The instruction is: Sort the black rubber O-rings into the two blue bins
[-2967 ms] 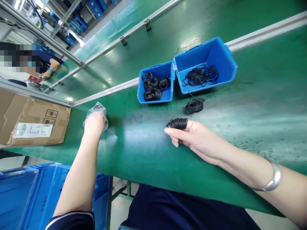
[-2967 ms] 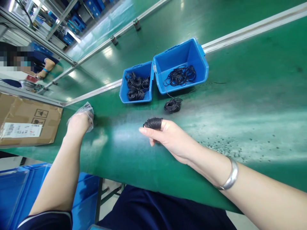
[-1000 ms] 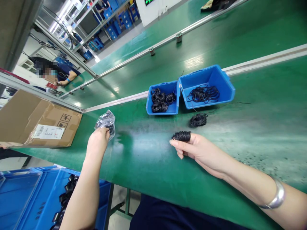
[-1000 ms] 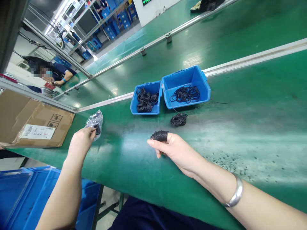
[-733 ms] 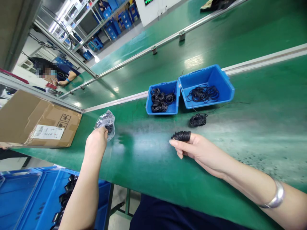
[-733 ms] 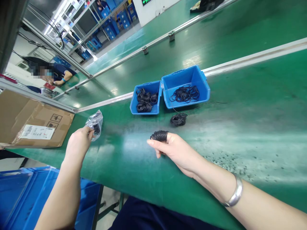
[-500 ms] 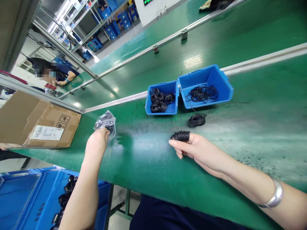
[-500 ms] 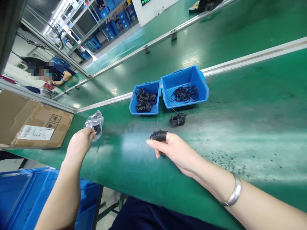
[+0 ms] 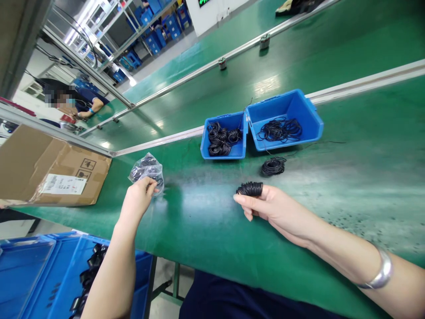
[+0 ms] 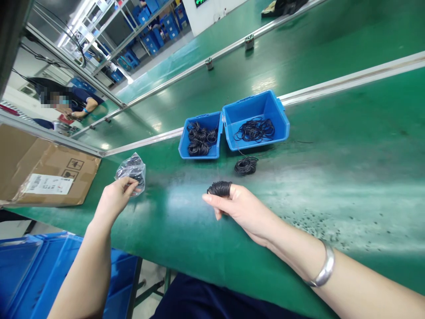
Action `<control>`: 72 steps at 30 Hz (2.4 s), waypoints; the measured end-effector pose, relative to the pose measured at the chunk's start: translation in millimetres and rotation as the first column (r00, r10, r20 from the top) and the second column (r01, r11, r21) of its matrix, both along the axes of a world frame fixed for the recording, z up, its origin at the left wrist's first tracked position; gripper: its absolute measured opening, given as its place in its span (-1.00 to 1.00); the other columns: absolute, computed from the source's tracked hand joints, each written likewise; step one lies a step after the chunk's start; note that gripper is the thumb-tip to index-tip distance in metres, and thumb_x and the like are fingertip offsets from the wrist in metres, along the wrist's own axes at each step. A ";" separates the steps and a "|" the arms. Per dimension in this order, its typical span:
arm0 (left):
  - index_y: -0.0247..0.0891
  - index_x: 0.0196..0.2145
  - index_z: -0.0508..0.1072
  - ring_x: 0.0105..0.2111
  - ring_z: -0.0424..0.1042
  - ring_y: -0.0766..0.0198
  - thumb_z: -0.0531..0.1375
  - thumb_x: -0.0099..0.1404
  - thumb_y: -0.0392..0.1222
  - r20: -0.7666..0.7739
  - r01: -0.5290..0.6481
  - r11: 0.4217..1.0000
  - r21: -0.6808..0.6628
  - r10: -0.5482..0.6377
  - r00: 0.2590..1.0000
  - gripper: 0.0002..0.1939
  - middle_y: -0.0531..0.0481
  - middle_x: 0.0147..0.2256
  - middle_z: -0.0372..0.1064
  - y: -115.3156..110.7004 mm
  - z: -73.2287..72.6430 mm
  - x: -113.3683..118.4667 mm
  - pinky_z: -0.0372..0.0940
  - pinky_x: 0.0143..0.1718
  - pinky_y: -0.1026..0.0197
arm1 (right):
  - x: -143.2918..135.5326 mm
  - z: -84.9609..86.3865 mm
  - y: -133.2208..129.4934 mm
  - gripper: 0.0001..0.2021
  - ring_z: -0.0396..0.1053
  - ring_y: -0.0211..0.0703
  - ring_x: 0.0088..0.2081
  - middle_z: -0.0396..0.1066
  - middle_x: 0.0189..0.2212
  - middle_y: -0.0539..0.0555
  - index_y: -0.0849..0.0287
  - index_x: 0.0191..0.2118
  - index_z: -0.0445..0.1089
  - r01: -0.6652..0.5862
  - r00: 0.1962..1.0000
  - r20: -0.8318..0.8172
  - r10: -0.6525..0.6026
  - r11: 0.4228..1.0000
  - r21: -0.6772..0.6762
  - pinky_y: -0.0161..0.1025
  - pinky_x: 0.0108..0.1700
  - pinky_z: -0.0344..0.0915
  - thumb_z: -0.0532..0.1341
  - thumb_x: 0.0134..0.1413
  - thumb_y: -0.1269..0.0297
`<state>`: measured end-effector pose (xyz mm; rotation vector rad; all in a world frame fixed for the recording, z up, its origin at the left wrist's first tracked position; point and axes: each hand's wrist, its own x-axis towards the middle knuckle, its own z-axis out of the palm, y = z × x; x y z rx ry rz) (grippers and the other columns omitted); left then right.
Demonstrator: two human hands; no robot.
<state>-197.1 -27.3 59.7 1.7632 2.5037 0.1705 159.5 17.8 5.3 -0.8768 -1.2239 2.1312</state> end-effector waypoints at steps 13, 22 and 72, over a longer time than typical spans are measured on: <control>-0.18 -0.30 0.45 -0.34 0.60 0.17 0.15 0.29 -0.08 0.143 -0.109 0.979 0.172 0.084 0.986 -0.84 0.04 -0.43 0.58 -6.6 -15.5 6.2 0.37 -0.19 0.18 | 0.4 -0.6 -0.1 -0.62 0.17 -0.22 -0.43 0.28 -0.57 -0.02 0.17 -0.55 0.32 -0.003 1.000 0.006 0.003 1.000 -0.007 -0.21 -0.31 0.06 0.33 0.09 0.02; -0.26 -0.21 0.42 -0.40 0.59 0.21 0.08 0.34 -0.03 0.249 -0.160 0.951 0.264 0.092 0.964 -0.74 -0.05 -0.41 0.57 -6.8 -32.5 8.0 0.45 -0.28 0.21 | 0.1 -0.3 -0.1 -0.61 0.18 -0.21 -0.43 0.27 -0.57 -0.02 0.16 -0.57 0.32 -0.001 1.000 0.013 0.001 1.000 0.004 -0.21 -0.30 0.09 0.34 0.07 0.00; -0.02 0.29 0.19 0.33 0.08 0.02 0.29 0.26 -0.23 0.651 0.670 0.622 0.406 -0.711 0.265 -0.31 -0.15 0.35 0.04 14.4 -33.6 185.6 0.13 0.29 -0.06 | -4.6 -1.3 -10.0 -0.69 0.38 -0.33 -0.47 0.43 -0.50 -0.03 0.29 -0.35 0.49 -0.072 0.984 -0.172 0.044 0.985 -0.157 -0.35 -0.39 0.32 0.49 -0.12 0.16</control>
